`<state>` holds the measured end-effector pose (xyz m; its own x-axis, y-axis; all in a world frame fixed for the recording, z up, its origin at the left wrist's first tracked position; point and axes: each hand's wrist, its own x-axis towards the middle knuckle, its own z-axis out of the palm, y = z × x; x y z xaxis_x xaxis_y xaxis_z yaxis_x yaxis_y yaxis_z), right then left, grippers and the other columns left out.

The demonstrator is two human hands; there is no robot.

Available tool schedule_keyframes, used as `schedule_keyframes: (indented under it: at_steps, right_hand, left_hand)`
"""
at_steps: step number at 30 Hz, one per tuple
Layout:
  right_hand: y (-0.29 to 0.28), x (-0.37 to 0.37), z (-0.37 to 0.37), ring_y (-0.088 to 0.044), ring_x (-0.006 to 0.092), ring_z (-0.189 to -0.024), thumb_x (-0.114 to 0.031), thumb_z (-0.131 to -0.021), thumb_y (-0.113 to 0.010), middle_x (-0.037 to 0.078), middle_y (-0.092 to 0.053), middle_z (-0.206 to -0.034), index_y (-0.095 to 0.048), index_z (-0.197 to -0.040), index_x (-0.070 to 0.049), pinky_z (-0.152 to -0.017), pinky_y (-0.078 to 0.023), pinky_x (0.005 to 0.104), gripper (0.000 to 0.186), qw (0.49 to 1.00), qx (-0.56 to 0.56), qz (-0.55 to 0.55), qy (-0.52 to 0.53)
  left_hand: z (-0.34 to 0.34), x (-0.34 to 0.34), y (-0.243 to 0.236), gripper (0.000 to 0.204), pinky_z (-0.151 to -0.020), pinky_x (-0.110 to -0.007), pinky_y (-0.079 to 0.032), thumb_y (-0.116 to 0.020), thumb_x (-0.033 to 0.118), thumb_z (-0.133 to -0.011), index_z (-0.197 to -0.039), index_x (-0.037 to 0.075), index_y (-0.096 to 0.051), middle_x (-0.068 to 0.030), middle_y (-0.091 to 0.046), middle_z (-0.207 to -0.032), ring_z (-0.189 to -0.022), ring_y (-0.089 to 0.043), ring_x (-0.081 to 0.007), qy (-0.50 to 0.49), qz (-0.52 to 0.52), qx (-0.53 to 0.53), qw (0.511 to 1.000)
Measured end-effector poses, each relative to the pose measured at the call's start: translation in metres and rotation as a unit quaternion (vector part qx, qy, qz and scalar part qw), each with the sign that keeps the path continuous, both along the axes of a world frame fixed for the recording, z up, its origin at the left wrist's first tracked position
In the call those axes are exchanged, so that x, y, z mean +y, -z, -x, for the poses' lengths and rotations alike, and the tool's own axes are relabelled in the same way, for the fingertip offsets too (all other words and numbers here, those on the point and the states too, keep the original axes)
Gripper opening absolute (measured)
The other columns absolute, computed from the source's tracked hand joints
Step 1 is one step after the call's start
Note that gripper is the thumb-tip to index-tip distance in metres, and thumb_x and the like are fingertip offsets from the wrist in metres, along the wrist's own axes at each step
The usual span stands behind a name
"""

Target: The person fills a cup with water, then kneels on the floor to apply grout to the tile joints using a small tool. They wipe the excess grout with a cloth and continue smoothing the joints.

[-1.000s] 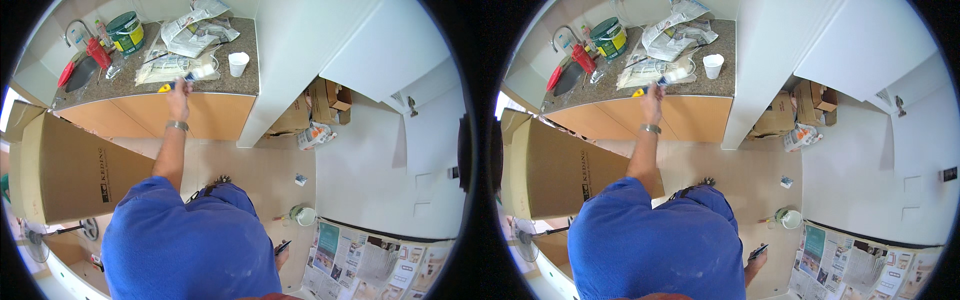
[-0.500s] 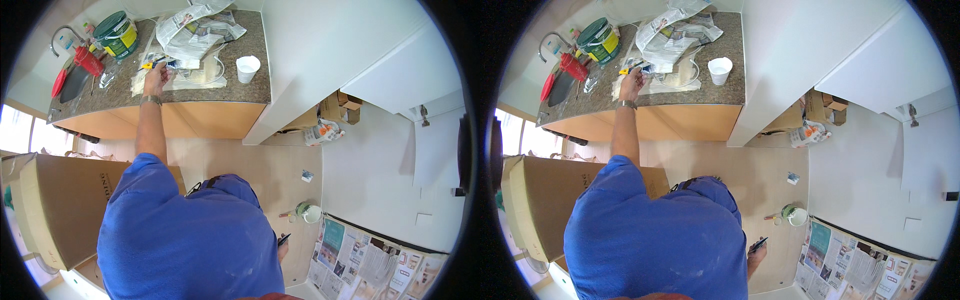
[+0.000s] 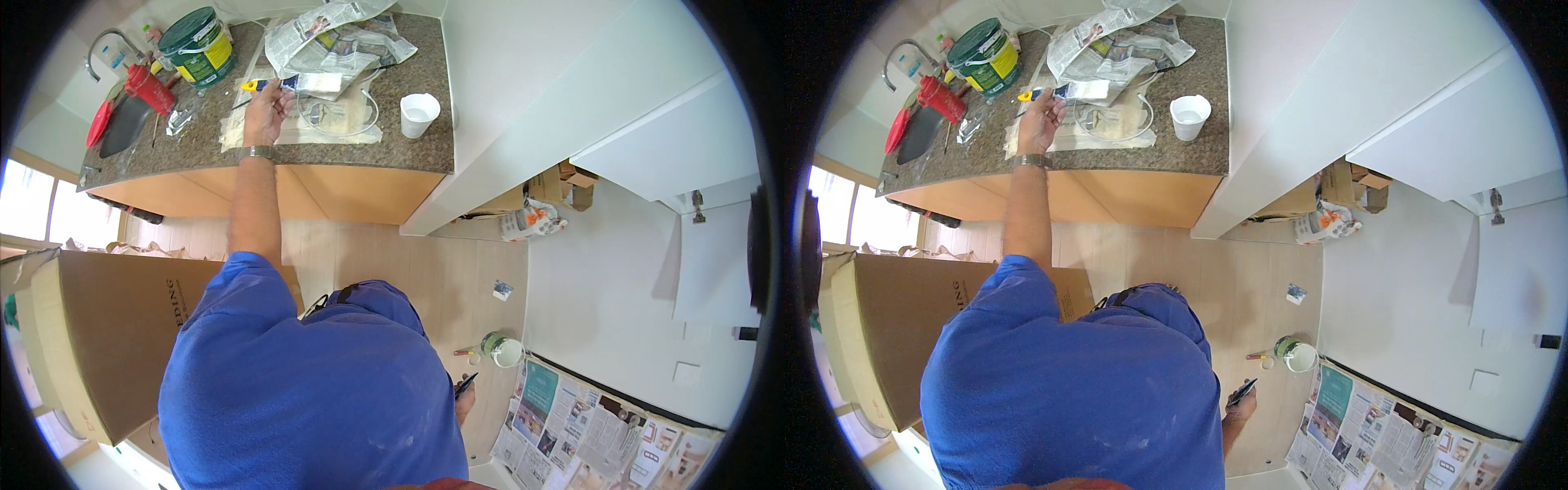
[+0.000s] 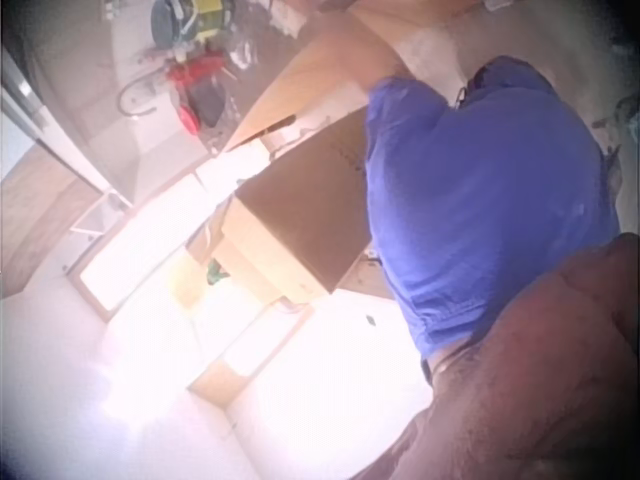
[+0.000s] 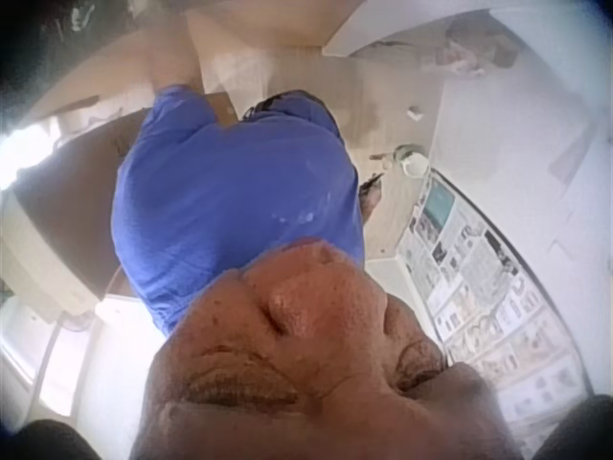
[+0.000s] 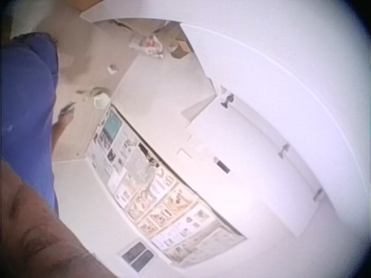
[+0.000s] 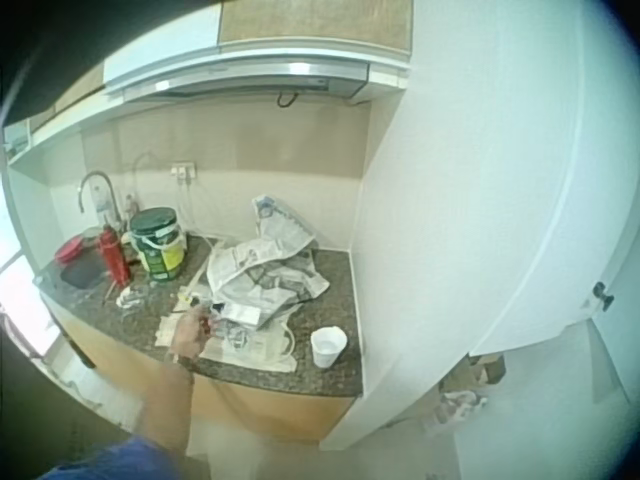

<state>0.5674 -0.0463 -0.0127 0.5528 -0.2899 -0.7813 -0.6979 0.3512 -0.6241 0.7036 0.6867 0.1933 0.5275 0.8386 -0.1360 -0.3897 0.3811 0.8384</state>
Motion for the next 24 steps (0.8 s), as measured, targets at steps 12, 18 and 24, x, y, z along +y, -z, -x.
schedule_keyframes:
  at_steps: [12,18,24]
  right_hand:
    - [0.008,0.002,0.008,-0.045,0.0105,-0.042,-0.032,-0.087,-0.052,-0.002,-0.047,-0.060,-0.062,-0.092,-0.011,-0.034,-0.035,0.0227,0.024,0.999,0.031,0.025,0.037]
    - [0.008,-0.002,0.020,-0.042,0.0097,-0.039,-0.037,-0.089,-0.049,-0.003,-0.044,-0.054,-0.057,-0.099,-0.009,-0.033,-0.033,0.0230,0.031,0.994,0.033,-0.020,0.101]
    - [0.015,0.015,0.031,-0.049,0.0119,-0.047,-0.038,-0.090,-0.051,-0.001,-0.053,-0.062,-0.058,-0.097,-0.006,-0.039,-0.040,0.0243,0.033,0.987,0.003,-0.093,0.128]
  left_hand:
    - [-0.070,0.043,0.041,0.033,-0.044,-0.026,-0.044,-0.066,0.032,-0.083,-0.074,0.002,-0.058,-0.0081,-0.060,-0.062,-0.055,-0.061,-0.0173,-0.043,-0.065,0.252,0.965]
    - [-0.023,-0.015,0.011,0.055,-0.057,-0.033,-0.048,-0.065,0.048,-0.078,-0.092,-0.005,-0.062,-0.0102,-0.065,-0.071,-0.061,-0.061,-0.0186,-0.059,-0.414,0.429,0.801]
    - [-0.098,-0.164,0.038,0.067,-0.092,-0.038,-0.043,-0.076,0.026,-0.072,-0.123,-0.003,-0.046,-0.0163,-0.054,-0.118,-0.108,-0.053,-0.0261,0.091,-0.483,0.222,0.842]
